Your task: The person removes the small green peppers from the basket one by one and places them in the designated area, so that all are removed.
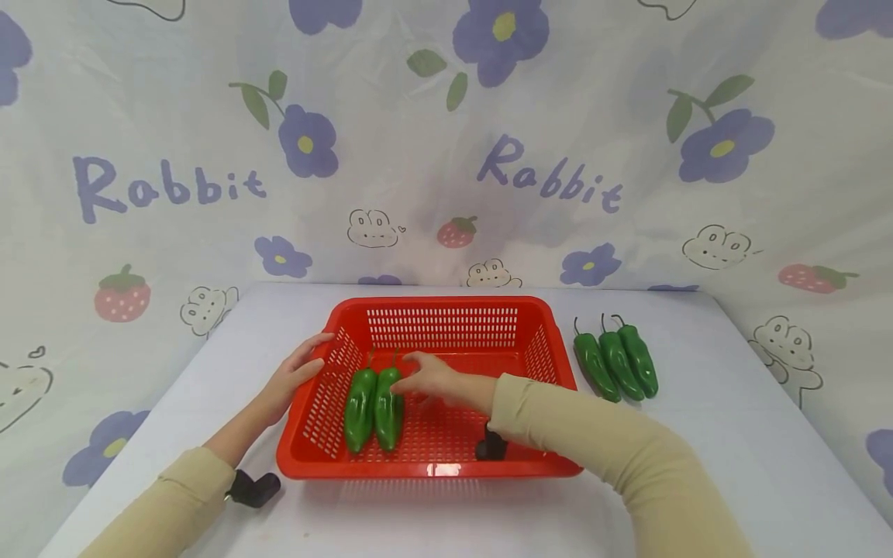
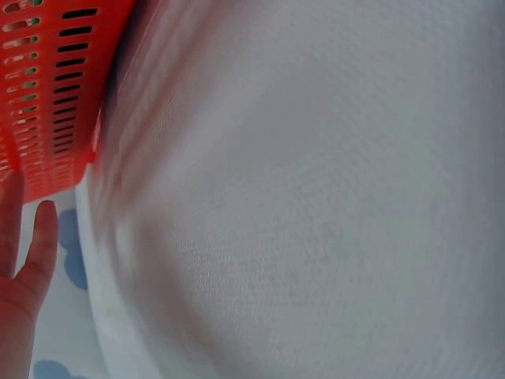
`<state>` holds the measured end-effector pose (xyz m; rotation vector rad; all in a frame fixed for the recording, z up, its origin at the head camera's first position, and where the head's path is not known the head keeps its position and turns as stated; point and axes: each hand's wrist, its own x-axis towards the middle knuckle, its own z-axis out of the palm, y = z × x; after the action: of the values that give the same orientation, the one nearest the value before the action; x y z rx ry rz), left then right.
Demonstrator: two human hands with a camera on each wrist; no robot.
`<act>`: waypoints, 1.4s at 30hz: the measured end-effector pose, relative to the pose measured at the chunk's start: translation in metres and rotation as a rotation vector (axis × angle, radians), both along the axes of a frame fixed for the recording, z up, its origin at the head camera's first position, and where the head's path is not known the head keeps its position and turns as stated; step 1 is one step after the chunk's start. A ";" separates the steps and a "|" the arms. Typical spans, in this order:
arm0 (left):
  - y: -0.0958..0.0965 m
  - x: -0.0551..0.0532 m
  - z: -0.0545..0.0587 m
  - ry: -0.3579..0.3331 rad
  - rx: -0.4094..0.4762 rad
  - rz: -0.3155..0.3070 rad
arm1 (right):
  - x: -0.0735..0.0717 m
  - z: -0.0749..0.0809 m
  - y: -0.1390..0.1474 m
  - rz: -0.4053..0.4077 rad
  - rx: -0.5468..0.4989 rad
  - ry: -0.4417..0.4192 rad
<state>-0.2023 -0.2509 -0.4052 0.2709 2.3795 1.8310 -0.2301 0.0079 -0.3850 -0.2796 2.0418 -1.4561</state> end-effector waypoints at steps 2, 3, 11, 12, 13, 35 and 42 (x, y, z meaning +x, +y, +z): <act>0.000 0.000 0.000 -0.004 0.000 0.002 | 0.000 -0.001 -0.001 0.005 0.013 0.005; 0.000 0.000 0.000 -0.004 0.000 0.002 | 0.000 -0.001 -0.002 0.009 0.026 0.009; -0.001 -0.001 -0.003 -0.003 0.000 0.000 | -0.001 -0.012 -0.008 0.045 0.126 0.091; -0.001 -0.002 -0.003 -0.002 0.002 0.000 | -0.002 -0.013 -0.008 0.048 0.131 0.098; -0.002 -0.002 -0.003 -0.001 0.004 -0.002 | -0.002 -0.014 -0.009 0.051 0.135 0.107; -0.001 -0.001 -0.002 0.010 0.008 0.000 | 0.002 -0.018 -0.026 0.068 0.266 0.246; 0.000 0.000 -0.002 0.014 0.014 0.000 | 0.003 -0.019 -0.026 0.076 0.304 0.306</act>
<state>-0.2027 -0.2509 -0.4069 0.2858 2.3771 1.8526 -0.2269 -0.0181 -0.4038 -0.4702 2.4310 -1.0885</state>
